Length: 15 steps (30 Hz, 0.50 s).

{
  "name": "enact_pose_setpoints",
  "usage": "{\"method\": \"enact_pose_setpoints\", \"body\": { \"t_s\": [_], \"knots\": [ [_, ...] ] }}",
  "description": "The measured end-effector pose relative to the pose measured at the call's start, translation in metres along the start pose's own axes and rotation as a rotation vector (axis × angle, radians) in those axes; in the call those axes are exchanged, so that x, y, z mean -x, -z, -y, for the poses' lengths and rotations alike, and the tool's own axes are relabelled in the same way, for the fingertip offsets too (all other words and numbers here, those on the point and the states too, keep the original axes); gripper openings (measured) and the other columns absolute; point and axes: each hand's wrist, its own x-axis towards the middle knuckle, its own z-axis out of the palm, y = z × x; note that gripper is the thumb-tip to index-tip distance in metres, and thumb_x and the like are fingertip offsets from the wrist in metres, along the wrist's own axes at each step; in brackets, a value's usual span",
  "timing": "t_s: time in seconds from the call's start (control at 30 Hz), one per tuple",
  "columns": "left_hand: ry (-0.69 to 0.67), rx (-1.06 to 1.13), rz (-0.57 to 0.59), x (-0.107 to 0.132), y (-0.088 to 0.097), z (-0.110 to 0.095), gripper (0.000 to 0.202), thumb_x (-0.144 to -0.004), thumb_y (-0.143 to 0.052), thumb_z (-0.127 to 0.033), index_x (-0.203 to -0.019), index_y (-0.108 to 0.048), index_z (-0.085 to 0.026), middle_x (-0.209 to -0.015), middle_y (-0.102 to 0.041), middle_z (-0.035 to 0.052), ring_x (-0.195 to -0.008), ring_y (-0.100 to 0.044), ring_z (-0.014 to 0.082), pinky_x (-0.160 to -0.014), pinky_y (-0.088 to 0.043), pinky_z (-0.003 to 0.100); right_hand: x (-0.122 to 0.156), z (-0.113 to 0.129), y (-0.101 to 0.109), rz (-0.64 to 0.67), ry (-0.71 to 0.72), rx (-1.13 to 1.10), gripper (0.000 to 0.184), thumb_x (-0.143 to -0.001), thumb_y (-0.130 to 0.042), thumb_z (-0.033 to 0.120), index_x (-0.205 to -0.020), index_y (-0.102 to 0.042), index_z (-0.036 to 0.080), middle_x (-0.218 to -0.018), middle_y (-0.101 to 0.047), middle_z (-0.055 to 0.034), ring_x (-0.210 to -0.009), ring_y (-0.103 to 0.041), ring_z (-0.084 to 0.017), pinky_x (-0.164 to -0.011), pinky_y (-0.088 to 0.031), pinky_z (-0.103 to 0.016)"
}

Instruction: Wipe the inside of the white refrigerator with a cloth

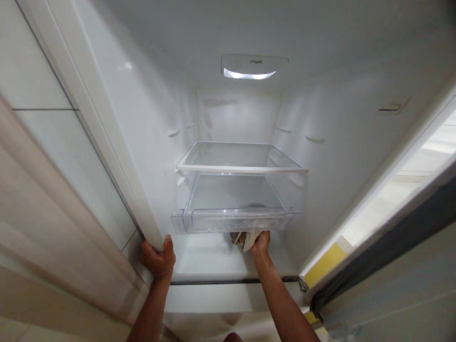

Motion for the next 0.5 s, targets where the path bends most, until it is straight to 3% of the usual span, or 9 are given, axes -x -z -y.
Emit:
{"method": "enact_pose_setpoints", "body": {
  "t_s": [0.23,0.5],
  "knots": [
    [-0.013,-0.019,-0.012,0.0,0.001,-0.003,0.054,-0.071,-0.061,-0.075,-0.075,-0.04,-0.026,-0.063,-0.041,-0.0032,-0.057,-0.044,0.0167,-0.056,-0.031,0.031,0.0,0.004,0.003,-0.005,-0.032,0.014,0.038,-0.066,-0.07,0.055,-0.084,-0.064,0.022,-0.078,-0.073,0.0014,-0.082,-0.071,-0.02,-0.074,-0.062,-0.034],
    [0.036,-0.033,0.026,0.004,-0.003,-0.001,0.055,-0.074,-0.059,-0.075,-0.081,-0.05,-0.021,-0.072,-0.057,0.0042,-0.067,-0.058,0.021,-0.062,-0.041,0.033,0.034,0.002,0.006,0.057,-0.203,0.024,0.033,-0.068,-0.073,0.056,-0.077,-0.066,0.024,-0.07,-0.072,0.0021,-0.079,-0.073,-0.021,-0.079,-0.062,-0.037]
  ]
}}
